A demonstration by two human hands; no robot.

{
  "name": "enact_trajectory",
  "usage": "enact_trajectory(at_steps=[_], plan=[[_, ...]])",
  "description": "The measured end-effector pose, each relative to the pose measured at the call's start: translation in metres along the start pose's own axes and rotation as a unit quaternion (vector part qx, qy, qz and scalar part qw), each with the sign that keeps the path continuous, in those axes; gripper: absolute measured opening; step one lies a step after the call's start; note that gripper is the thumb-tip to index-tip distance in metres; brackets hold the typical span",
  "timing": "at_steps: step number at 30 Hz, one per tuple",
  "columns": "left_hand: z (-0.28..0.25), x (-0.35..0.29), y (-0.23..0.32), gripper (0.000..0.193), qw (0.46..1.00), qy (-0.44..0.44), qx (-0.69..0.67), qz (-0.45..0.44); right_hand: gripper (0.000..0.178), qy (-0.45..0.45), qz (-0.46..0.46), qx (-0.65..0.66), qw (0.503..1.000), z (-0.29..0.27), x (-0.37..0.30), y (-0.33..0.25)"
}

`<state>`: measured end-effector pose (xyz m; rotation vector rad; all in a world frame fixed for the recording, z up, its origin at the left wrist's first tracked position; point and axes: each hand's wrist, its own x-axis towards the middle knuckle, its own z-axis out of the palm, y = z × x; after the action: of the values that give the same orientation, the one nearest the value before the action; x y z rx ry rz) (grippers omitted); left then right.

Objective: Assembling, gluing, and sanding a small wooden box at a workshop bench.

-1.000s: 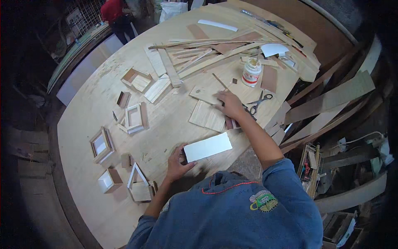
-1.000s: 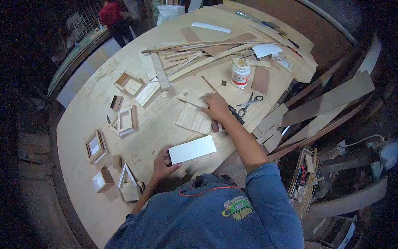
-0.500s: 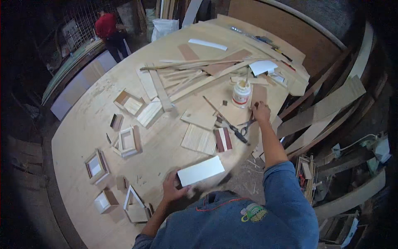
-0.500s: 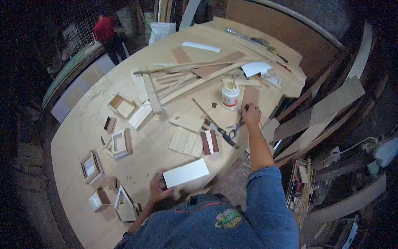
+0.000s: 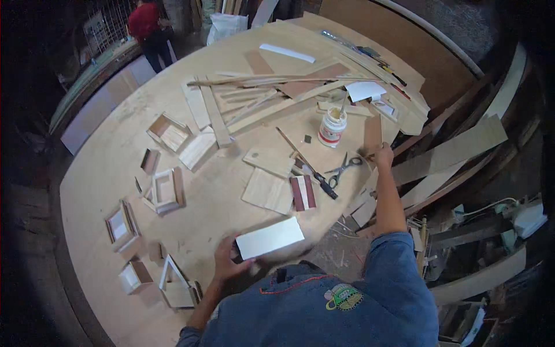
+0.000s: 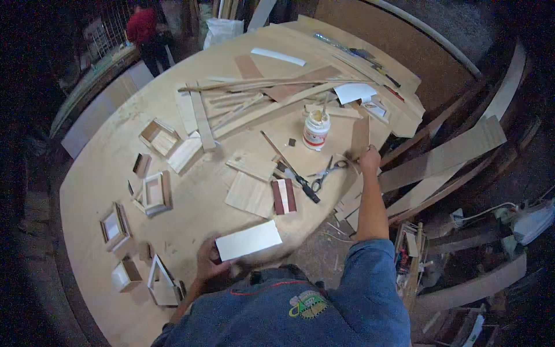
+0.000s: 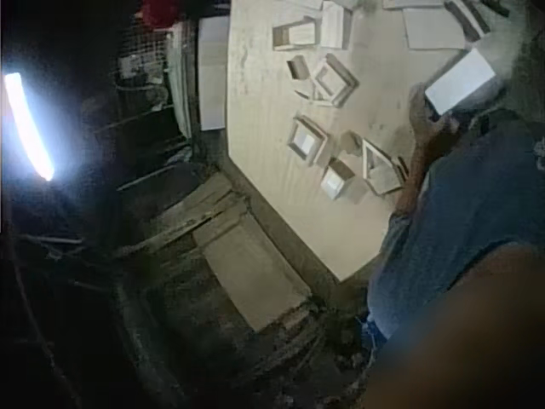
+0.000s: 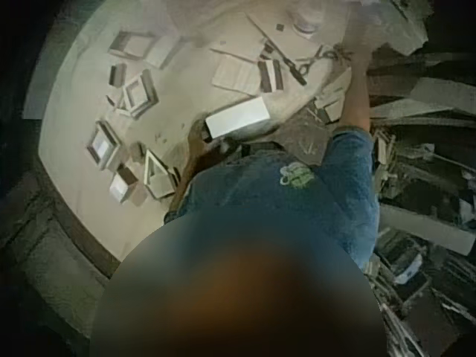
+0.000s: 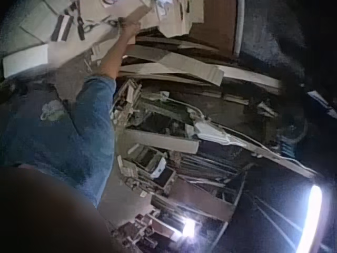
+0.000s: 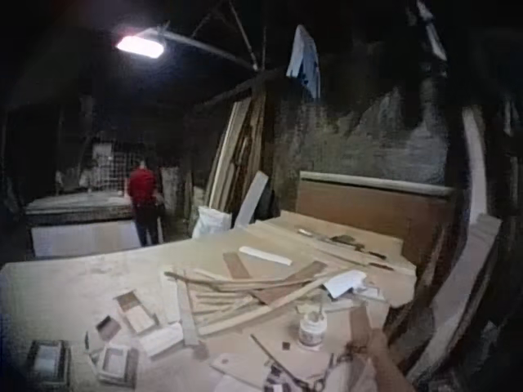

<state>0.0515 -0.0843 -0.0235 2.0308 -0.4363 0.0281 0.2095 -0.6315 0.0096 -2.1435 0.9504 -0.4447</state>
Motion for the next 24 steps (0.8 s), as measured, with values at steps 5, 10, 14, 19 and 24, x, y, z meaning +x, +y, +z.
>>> enact_trajectory(at_steps=[5,10,14,19,24], plan=[[0.003,-0.003,-0.018,0.077,1.000,-0.005,-0.014,-0.008,0.031,-0.064,0.102,0.338,0.933,-0.046,-0.005,0.056],[-0.002,-0.008,-0.026,0.077,0.999,-0.023,0.044,-0.010,0.038,-0.237,-0.008,0.413,0.879,-0.073,-0.079,0.026],[0.002,0.000,-0.023,0.077,1.000,-0.015,0.019,0.009,0.037,-0.305,-0.086,0.316,0.895,-0.064,-0.149,-0.023],[-0.001,0.006,-0.005,0.093,0.999,-0.039,-0.013,-0.022,0.035,-0.397,-0.253,0.162,0.867,-0.019,-0.212,-0.076],[0.003,0.002,-0.007,0.102,0.997,-0.013,-0.064,-0.042,0.028,-0.443,-0.365,0.004,0.819,0.010,-0.227,-0.092]])
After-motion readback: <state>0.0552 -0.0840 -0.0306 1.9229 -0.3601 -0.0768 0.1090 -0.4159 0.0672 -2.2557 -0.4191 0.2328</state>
